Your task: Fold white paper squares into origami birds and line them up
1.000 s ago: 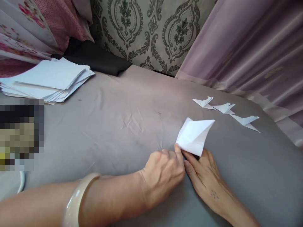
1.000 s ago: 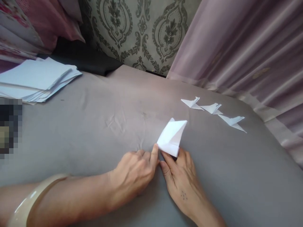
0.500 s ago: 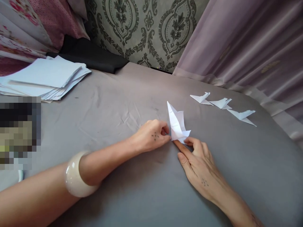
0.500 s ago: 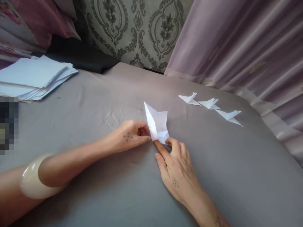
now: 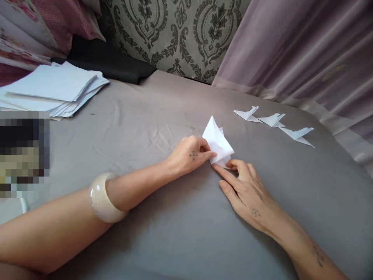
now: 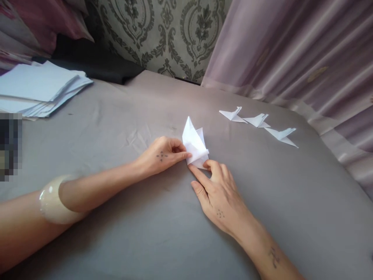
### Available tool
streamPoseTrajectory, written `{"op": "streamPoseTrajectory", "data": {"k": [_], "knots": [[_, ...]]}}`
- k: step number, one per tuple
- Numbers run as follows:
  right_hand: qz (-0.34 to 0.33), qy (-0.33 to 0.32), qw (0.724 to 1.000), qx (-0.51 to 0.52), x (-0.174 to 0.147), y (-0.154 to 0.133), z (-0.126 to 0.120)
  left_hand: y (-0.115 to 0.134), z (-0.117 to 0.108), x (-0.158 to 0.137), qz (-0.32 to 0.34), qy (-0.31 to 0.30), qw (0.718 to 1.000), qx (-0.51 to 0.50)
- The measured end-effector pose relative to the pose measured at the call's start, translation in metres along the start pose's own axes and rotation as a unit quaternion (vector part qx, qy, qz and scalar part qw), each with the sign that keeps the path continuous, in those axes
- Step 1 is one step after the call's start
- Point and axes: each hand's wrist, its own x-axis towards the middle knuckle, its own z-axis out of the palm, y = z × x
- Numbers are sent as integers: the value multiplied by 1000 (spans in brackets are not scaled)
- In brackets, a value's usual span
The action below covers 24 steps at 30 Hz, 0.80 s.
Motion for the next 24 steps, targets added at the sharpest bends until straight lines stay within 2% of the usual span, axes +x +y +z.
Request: {"op": "streamPoseTrajectory", "data": {"k": [7, 12, 19, 24], "knots": [[-18, -47, 998, 25, 6, 11, -7, -7, 3, 9, 66, -21, 998, 14], [-22, -28, 999, 29, 8, 16, -3, -11, 0, 10, 143, -19, 987, 69], [-32, 0, 999, 13, 6, 14, 5, -15, -6, -9, 246, -44, 949, 192], [-32, 8, 999, 10, 6, 9, 1, -15, -6, -18, 269, -52, 929, 248]]}}
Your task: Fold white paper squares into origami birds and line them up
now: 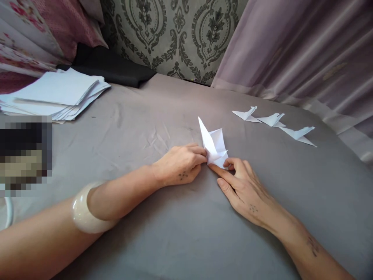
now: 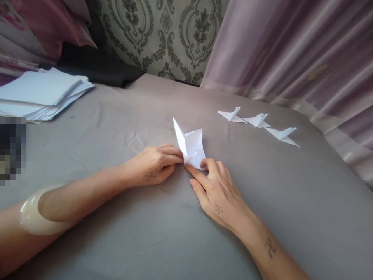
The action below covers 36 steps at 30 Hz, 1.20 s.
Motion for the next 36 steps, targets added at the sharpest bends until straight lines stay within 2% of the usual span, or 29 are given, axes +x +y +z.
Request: {"op": "streamPoseTrajectory", "data": {"k": [13, 18, 22, 25, 29, 33, 36], "knots": [[-6, 9, 998, 60, -3, 1, -1, 6, 4, -6, 48, -10, 997, 64], [-1, 16, 992, 126, -2, 4, -3, 8, 2, -6, 43, -30, 995, 82], [18, 48, 984, 169, 0, 7, -2, 9, 2, -5, 26, -30, 997, 68], [24, 68, 982, 175, 2, 8, 1, 9, 2, -3, -13, -8, 1000, 26], [5, 64, 992, 110, 3, 4, 4, 9, 1, 1, -91, 19, 995, -47], [-5, 63, 997, 47, 4, -2, 6, 14, 0, 6, -213, 26, 974, -73], [-8, 73, 997, 30, 4, -4, 8, 21, 0, 9, -277, 42, 957, -80]]}}
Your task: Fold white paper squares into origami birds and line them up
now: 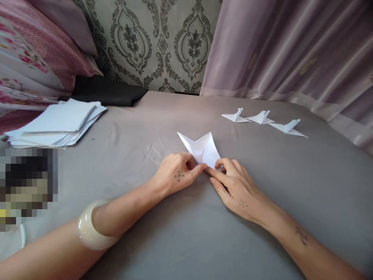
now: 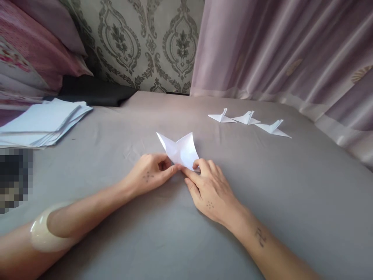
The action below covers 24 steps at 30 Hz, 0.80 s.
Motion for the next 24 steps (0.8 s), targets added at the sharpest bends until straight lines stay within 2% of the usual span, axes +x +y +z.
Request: {"op": "streamPoseTrajectory", "data": {"k": [7, 15, 19, 22, 24], "knots": [[4, 31, 999, 6, -2, -6, 1, 9, -5, -1, -81, 3, 995, -52], [0, 29, 1000, 2, 5, -17, -2, 5, -2, 1, -88, 31, 994, -59], [57, 47, 996, 40, 15, -12, -3, 3, -3, 1, -72, 28, 994, -77], [94, 64, 993, 38, 21, -12, -1, 1, -7, 2, -55, 88, 994, -39], [95, 76, 992, 25, 23, -14, 2, 0, -10, 3, -9, 144, 989, -9]]}}
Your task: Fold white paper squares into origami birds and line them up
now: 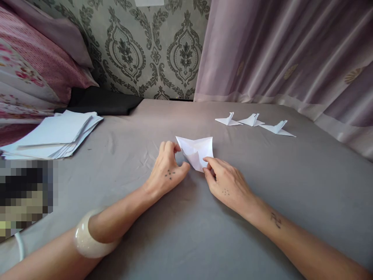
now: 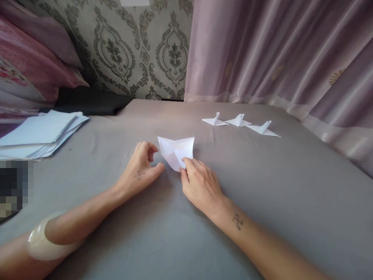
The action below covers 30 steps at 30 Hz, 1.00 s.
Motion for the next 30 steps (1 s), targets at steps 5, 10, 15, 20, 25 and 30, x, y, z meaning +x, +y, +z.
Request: {"op": "streamPoseTrajectory", "data": {"k": [5, 10, 15, 20, 25, 30], "knots": [[-9, 46, 999, -20, -5, -2, 9, -1, 1, 0, 112, -37, 992, 43], [-34, 65, 996, -53, -11, -2, 10, -9, 0, 2, 162, -96, 980, 65], [-37, 62, 997, -38, -14, 1, 12, -15, -8, 6, 217, -143, 957, 126], [-34, 51, 998, -20, -11, 2, 14, -14, -9, 5, 276, -119, 941, 157], [-12, 65, 998, -23, -12, 1, 15, -15, -8, 10, 244, -99, 952, 160], [4, 53, 998, -22, -15, 4, 16, -12, -1, 19, 193, -121, 965, 126]]}}
